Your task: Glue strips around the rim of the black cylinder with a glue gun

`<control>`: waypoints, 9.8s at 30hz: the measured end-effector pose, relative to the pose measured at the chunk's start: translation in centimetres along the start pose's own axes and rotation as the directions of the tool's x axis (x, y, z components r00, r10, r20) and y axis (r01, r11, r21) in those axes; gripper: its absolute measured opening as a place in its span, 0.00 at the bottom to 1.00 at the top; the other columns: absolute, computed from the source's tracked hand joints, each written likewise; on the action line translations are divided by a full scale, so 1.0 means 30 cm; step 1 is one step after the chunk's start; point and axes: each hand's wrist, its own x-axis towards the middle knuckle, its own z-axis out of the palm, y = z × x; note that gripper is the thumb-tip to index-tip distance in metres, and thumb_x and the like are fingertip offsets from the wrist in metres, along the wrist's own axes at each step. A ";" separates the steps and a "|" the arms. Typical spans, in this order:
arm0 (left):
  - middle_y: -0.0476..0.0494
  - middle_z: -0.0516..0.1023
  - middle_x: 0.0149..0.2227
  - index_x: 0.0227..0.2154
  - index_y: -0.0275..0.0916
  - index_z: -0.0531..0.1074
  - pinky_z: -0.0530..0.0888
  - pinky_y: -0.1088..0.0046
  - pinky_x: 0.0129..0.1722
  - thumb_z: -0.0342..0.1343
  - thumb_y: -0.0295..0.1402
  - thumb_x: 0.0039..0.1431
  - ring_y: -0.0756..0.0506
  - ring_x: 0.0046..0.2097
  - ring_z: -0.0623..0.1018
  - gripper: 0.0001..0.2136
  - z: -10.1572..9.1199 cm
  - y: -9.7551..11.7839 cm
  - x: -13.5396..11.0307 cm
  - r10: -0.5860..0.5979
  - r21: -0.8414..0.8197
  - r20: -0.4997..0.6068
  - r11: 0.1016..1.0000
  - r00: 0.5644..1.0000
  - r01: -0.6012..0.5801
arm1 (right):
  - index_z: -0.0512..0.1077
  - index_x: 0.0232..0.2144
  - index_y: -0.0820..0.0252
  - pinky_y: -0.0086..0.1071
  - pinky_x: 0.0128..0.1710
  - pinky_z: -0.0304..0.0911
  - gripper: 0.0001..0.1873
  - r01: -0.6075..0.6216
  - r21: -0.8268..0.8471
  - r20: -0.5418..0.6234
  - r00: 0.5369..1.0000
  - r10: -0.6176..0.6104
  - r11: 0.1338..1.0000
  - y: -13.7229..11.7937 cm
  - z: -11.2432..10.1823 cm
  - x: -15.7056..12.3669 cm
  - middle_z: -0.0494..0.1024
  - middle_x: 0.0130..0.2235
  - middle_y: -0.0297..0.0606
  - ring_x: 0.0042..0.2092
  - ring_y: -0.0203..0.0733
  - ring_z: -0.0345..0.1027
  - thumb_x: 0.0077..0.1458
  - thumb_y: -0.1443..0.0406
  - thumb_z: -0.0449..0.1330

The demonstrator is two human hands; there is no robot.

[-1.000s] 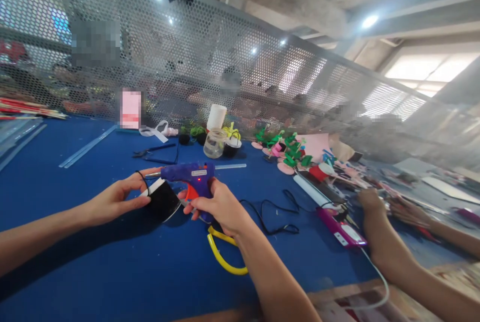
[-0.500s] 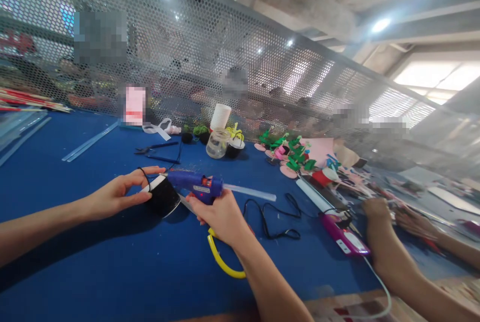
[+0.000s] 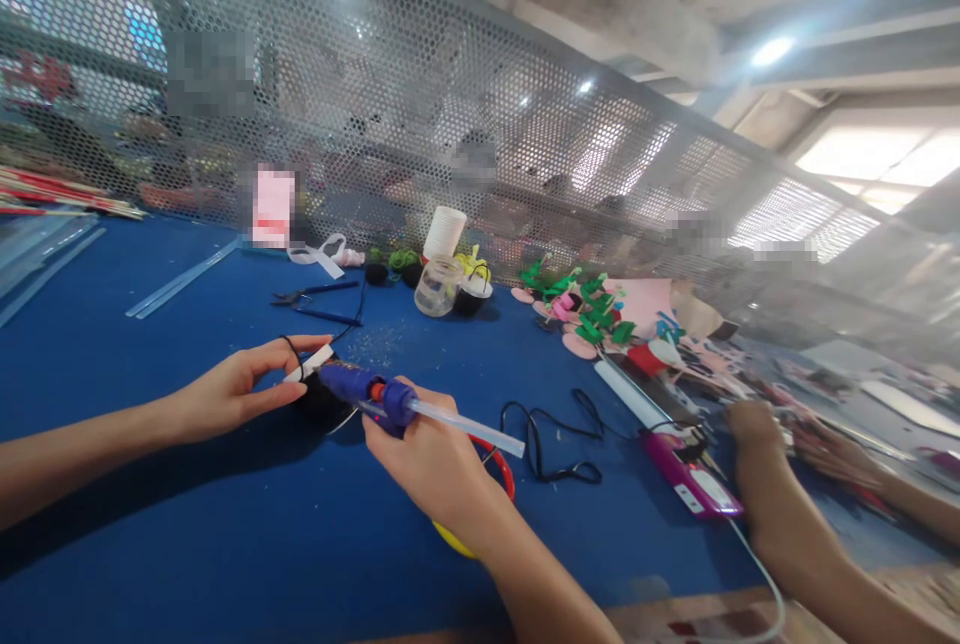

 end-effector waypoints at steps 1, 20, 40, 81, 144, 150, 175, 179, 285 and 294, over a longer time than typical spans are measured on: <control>0.35 0.63 0.53 0.23 0.38 0.61 0.61 0.61 0.51 0.47 0.33 0.54 0.40 0.57 0.61 0.07 0.000 -0.001 0.000 0.002 0.003 0.001 1.000 1.000 -0.002 | 0.62 0.18 0.58 0.26 0.18 0.55 0.08 0.029 -0.016 0.005 1.000 -0.028 0.999 -0.001 0.001 -0.001 0.62 0.15 0.29 0.18 0.33 0.56 0.46 0.65 0.54; 0.33 0.61 0.55 0.23 0.38 0.60 0.61 0.62 0.51 0.47 0.32 0.53 0.41 0.56 0.62 0.06 0.001 -0.001 0.000 0.018 0.033 0.012 0.999 1.000 -0.018 | 0.62 0.20 0.57 0.28 0.22 0.52 0.06 0.171 -0.151 0.019 0.985 -0.170 0.974 0.014 -0.005 -0.004 0.67 0.21 0.32 0.22 0.34 0.59 0.48 0.68 0.51; 0.31 0.61 0.55 0.23 0.38 0.59 0.63 0.61 0.49 0.46 0.31 0.54 0.40 0.55 0.63 0.06 0.002 0.001 0.000 0.042 0.061 0.021 0.997 0.999 -0.044 | 0.61 0.19 0.58 0.27 0.22 0.55 0.07 0.163 -0.115 -0.005 0.986 -0.165 0.980 0.014 0.002 -0.008 0.66 0.21 0.31 0.21 0.33 0.58 0.47 0.68 0.52; 0.37 0.55 0.59 0.23 0.38 0.58 0.62 0.67 0.51 0.47 0.30 0.54 0.42 0.57 0.61 0.06 -0.023 -0.002 0.000 0.068 0.041 0.132 0.996 0.989 -0.073 | 0.60 0.14 0.58 0.24 0.14 0.54 0.11 -0.192 -0.068 0.096 0.975 0.198 0.979 -0.024 -0.041 0.009 0.60 0.09 0.27 0.12 0.31 0.57 0.44 0.65 0.53; 0.39 0.57 0.59 0.24 0.38 0.60 0.65 0.67 0.48 0.48 0.30 0.53 0.41 0.53 0.66 0.05 -0.023 -0.002 -0.004 0.093 0.055 0.120 0.993 0.988 -0.100 | 0.62 0.17 0.60 0.23 0.13 0.55 0.09 -0.226 0.083 0.100 0.971 0.218 0.971 0.019 -0.061 0.036 0.59 0.10 0.26 0.12 0.30 0.55 0.44 0.63 0.54; 0.39 0.57 0.59 0.24 0.38 0.60 0.65 0.67 0.48 0.48 0.30 0.53 0.41 0.52 0.67 0.05 -0.021 0.000 -0.005 0.104 0.064 0.124 0.992 0.987 -0.112 | 0.63 0.16 0.61 0.23 0.12 0.54 0.09 -0.208 0.085 0.098 0.975 0.200 0.974 0.020 -0.060 0.032 0.59 0.10 0.26 0.12 0.30 0.55 0.44 0.63 0.54; 0.38 0.57 0.58 0.24 0.37 0.60 0.65 0.68 0.47 0.49 0.29 0.53 0.41 0.52 0.67 0.04 -0.020 -0.005 -0.004 0.122 0.068 0.123 0.989 0.985 -0.131 | 0.63 0.17 0.61 0.23 0.13 0.55 0.10 -0.210 0.046 0.121 0.972 0.203 0.977 0.019 -0.064 0.029 0.60 0.10 0.27 0.12 0.30 0.56 0.45 0.63 0.53; 0.39 0.57 0.59 0.24 0.38 0.60 0.65 0.68 0.47 0.48 0.29 0.54 0.41 0.52 0.67 0.05 -0.021 -0.008 -0.004 0.126 0.061 0.124 0.989 0.984 -0.135 | 0.63 0.17 0.60 0.22 0.13 0.55 0.09 -0.207 0.061 0.096 0.975 0.201 0.976 0.017 -0.062 0.029 0.59 0.10 0.26 0.12 0.29 0.55 0.44 0.64 0.54; 0.39 0.56 0.59 0.23 0.38 0.61 0.67 0.64 0.47 0.49 0.29 0.53 0.39 0.53 0.67 0.05 -0.029 0.002 0.005 0.114 0.072 0.155 0.989 0.981 -0.126 | 0.60 0.15 0.60 0.22 0.12 0.52 0.10 -0.248 0.086 0.102 0.966 0.239 0.965 0.003 -0.058 0.054 0.60 0.10 0.26 0.12 0.28 0.53 0.45 0.66 0.53; 0.38 0.57 0.59 0.23 0.38 0.60 0.67 0.65 0.46 0.49 0.29 0.53 0.39 0.53 0.67 0.05 -0.031 0.002 0.002 0.128 0.088 0.157 0.986 0.979 -0.143 | 0.60 0.14 0.60 0.23 0.12 0.53 0.10 -0.258 0.066 0.099 0.963 0.251 0.964 0.005 -0.063 0.050 0.59 0.09 0.26 0.12 0.29 0.53 0.44 0.65 0.53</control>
